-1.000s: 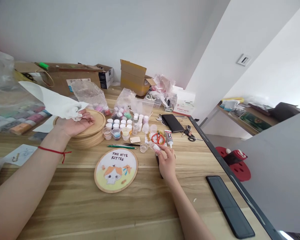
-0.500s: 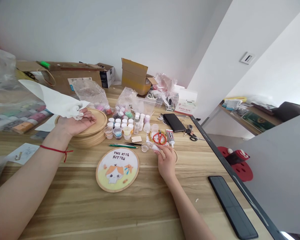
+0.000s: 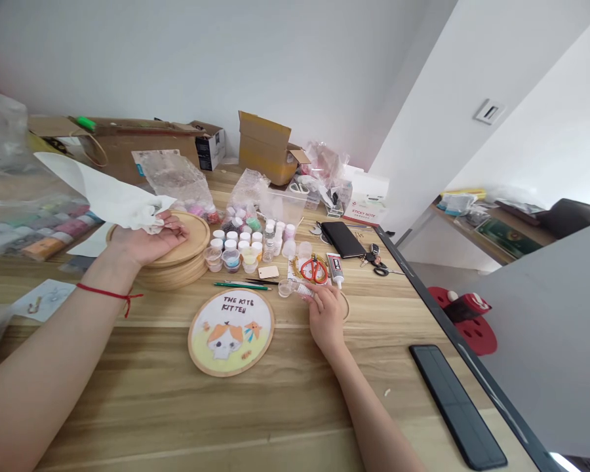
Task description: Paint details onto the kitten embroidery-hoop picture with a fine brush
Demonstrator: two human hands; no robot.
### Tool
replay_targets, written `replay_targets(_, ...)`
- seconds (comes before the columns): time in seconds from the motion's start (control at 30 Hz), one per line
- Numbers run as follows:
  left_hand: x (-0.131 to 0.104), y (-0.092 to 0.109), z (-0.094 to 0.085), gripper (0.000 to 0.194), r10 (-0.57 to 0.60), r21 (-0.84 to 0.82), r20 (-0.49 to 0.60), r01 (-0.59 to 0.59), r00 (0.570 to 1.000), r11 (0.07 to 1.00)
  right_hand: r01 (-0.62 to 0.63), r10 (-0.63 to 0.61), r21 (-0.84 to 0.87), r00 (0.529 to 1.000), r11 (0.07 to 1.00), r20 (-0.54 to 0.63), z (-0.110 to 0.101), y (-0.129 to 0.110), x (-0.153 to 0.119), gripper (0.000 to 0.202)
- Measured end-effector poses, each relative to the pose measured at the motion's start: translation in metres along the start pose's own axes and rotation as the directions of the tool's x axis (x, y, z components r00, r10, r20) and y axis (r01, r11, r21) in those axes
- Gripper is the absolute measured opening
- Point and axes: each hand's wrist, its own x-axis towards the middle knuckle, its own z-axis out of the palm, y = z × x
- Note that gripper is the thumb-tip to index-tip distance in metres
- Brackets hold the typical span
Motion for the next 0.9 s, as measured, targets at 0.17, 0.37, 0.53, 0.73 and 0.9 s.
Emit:
replay_targets(0.17,0.0027,0.0009,-0.003,0.035,0.007,-0.005,0.006,-0.007,1.0,1.0,-0.02,0.02,0.004,1.0,1.0,0.014,0.0006,-0.0004,0.0,0.024)
replay_targets(0.37,0.0042,0.0007,-0.0047,0.034,0.006,-0.009,0.01,-0.006,1.0,1.0,-0.018,0.018,-0.019,1.0,1.0,0.012,0.0018,0.0009,0.0003,0.024)
replay_targets(0.53,0.0049,0.001,-0.0059,0.033,-0.001,-0.006,0.03,0.001,1.0,1.0,-0.008,0.008,-0.029,1.0,1.0,0.004,0.002,0.0012,0.001,0.024)
replay_targets(0.73,0.006,0.001,-0.0076,0.036,0.005,-0.01,0.036,-0.004,0.999,1.0,-0.007,0.007,-0.019,1.0,1.0,0.011,0.0019,0.0002,0.0019,0.025)
replay_targets(0.9,0.0055,0.0009,-0.0066,0.037,0.011,0.004,0.044,-0.011,0.999,1.0,-0.005,0.005,-0.022,1.0,1.0,0.006,0.0023,0.0004,0.002,0.024)
